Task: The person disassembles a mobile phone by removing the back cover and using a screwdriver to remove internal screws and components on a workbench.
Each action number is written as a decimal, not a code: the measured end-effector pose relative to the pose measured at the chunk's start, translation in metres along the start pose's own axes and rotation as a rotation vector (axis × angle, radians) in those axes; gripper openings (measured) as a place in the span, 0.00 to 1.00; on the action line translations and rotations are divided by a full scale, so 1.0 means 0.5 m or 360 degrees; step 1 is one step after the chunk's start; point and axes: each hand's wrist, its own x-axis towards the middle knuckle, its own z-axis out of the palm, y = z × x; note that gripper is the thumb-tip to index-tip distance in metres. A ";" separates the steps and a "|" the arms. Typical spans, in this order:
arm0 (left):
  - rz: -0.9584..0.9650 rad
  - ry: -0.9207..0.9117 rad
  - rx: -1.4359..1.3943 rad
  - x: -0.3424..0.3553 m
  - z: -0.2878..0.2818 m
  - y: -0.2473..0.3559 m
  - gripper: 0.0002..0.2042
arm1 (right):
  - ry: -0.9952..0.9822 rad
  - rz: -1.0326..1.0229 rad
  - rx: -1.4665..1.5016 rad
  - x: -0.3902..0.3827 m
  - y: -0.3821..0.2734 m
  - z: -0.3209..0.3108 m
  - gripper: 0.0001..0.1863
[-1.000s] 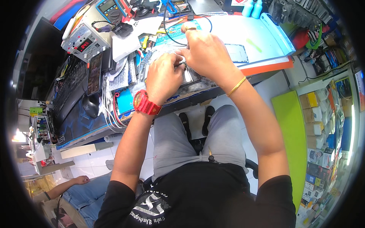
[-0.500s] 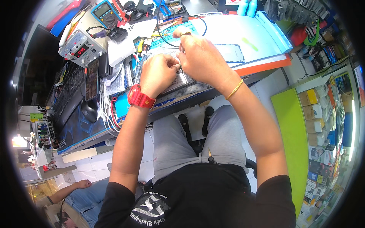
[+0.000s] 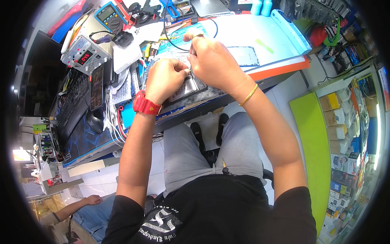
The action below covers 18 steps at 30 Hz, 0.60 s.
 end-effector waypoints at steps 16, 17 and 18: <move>0.0045 0.0034 0.0047 0.000 -0.001 -0.001 0.10 | 0.0060 -0.0062 -0.0244 -0.011 -0.025 0.004 0.17; 0.0028 0.0023 0.0052 0.000 -0.002 0.001 0.10 | 0.0067 -0.0093 -0.0227 -0.012 -0.024 0.007 0.17; 0.0013 0.0013 0.0054 0.000 -0.004 0.004 0.10 | 0.0032 -0.0118 -0.0141 -0.012 -0.015 0.008 0.17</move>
